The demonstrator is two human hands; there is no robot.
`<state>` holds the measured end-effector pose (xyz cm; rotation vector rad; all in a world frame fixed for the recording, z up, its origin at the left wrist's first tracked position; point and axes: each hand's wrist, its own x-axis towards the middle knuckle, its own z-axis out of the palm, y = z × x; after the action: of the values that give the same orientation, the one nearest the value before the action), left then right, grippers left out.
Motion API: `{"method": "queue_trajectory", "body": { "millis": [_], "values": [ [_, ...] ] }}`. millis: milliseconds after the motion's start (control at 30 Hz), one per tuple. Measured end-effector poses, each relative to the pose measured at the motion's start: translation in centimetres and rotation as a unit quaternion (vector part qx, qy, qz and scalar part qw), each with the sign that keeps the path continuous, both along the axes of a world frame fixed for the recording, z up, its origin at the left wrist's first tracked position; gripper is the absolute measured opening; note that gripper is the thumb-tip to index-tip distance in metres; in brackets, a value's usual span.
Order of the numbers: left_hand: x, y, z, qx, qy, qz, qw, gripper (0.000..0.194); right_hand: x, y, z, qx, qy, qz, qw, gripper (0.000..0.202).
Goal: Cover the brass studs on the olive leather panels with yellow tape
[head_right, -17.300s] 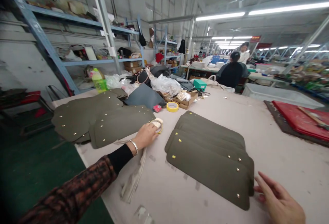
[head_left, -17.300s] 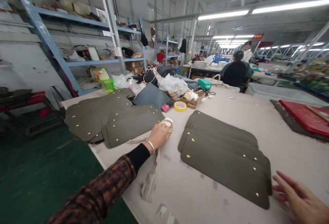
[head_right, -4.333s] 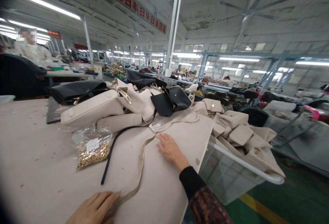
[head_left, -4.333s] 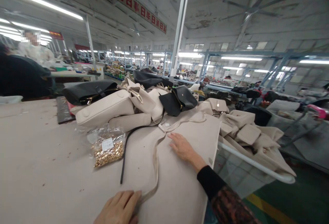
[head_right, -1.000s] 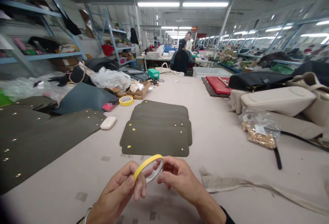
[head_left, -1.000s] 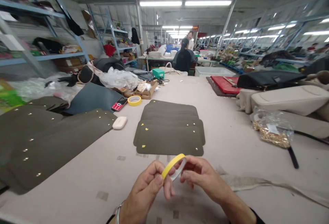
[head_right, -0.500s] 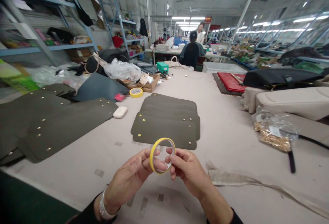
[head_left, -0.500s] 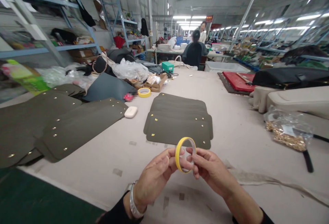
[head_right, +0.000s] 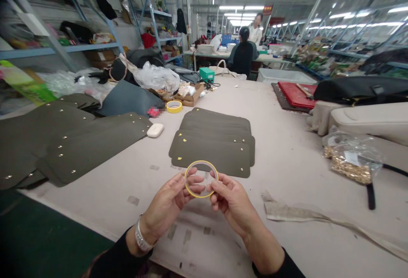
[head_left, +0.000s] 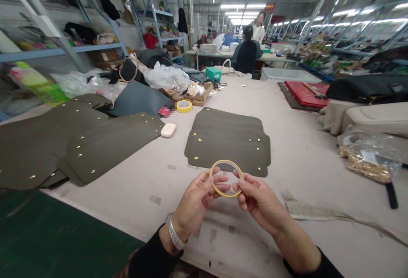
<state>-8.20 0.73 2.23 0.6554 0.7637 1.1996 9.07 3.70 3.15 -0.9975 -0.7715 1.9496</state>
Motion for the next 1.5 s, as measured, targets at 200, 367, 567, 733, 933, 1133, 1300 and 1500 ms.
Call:
{"method": "queue_trajectory", "body": {
  "millis": [200, 367, 567, 733, 933, 1133, 1300, 1500],
  "values": [
    [-2.0, 0.8, 1.2, 0.116, 0.323, 0.092, 0.935, 0.042, 0.4, -0.1, 0.8, 0.215, -0.226, 0.082, 0.946, 0.028],
    [-2.1, 1.3, 4.6, 0.232, 0.519, -0.078, 0.819, 0.051, 0.2, -1.3, 1.8, 0.513, -0.474, 0.194, 0.689, 0.006],
    [-1.0, 1.4, 4.0, 0.204, 0.496, -0.214, 0.816, 0.045, 0.7, -1.5, 1.8, 0.580, -0.469, 0.177, 0.642, 0.013],
    [-1.1, 1.0, 2.1, 0.195, 0.395, -0.151, 0.885, 0.045, 3.2, -0.6, 1.3, 0.489, -0.417, 0.028, 0.766, 0.031],
    [-0.4, 0.7, 1.7, 0.248, 0.385, -0.139, 0.878, 0.040, 4.1, -0.1, 0.2, 0.388, -0.366, 0.040, 0.845, 0.023],
    [0.4, 0.5, 1.3, 0.269, 0.463, -0.111, 0.837, 0.038, 3.4, 0.1, 0.5, 0.429, -0.351, 0.059, 0.830, 0.024],
    [1.0, 0.8, 0.5, 0.313, 0.524, -0.064, 0.789, 0.038, 3.2, 0.4, 0.3, 0.475, -0.361, 0.062, 0.800, 0.019],
    [1.3, 1.2, -0.1, 0.346, 0.567, -0.050, 0.746, 0.042, 2.7, 0.8, -0.4, 0.524, -0.397, 0.035, 0.752, 0.014]
  ]
}}
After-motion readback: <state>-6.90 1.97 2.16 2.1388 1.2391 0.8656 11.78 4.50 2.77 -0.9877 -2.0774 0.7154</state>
